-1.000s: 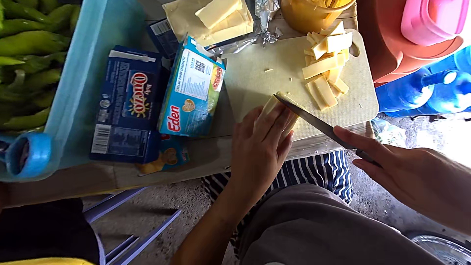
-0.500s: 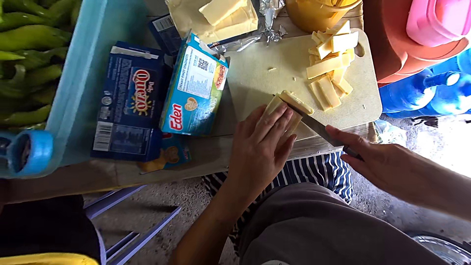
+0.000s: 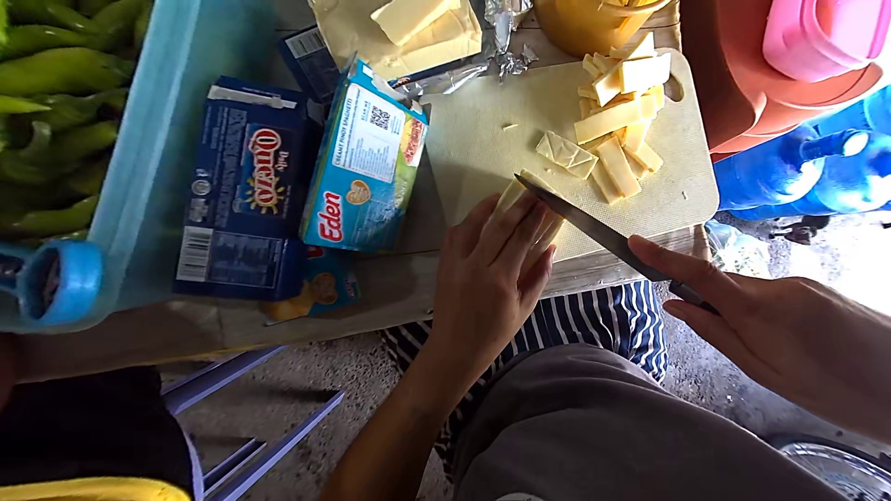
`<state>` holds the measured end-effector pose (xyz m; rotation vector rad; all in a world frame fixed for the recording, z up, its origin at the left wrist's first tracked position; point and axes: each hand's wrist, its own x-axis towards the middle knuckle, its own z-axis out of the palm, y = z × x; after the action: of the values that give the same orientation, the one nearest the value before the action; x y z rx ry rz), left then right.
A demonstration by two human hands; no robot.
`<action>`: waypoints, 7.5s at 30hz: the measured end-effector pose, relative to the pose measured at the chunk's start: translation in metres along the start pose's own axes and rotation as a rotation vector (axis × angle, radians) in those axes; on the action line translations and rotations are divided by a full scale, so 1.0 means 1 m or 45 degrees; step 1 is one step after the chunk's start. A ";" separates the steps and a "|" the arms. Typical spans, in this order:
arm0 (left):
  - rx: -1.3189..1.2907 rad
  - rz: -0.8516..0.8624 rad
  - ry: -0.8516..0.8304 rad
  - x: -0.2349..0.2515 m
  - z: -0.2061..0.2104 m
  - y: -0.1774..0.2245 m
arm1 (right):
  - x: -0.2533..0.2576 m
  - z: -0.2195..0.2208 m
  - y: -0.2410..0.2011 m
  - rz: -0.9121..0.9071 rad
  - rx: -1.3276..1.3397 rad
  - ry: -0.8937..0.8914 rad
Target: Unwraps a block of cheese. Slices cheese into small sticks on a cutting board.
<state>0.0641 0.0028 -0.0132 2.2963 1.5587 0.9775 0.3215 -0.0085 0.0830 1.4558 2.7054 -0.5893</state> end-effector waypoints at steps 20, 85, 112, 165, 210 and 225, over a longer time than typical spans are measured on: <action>-0.040 0.086 0.037 -0.004 -0.001 -0.008 | 0.017 -0.005 0.013 0.050 0.287 -0.139; -0.071 0.077 0.171 -0.015 0.008 -0.012 | 0.006 0.002 -0.003 0.017 0.135 -0.011; -0.115 0.139 0.243 -0.017 0.009 -0.015 | 0.015 -0.006 0.008 0.256 0.644 -0.410; -0.116 0.126 0.248 -0.019 0.007 -0.013 | 0.007 0.023 -0.020 0.061 -0.082 -0.149; -0.087 0.143 0.254 -0.029 0.004 -0.016 | -0.004 0.006 -0.028 -0.005 -0.012 -0.026; -0.096 0.132 0.245 -0.029 0.003 -0.016 | 0.006 0.024 -0.031 0.092 -0.089 -0.159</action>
<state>0.0476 -0.0158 -0.0356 2.3095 1.4538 1.2947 0.2888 -0.0275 0.0693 1.4415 2.5415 -0.5565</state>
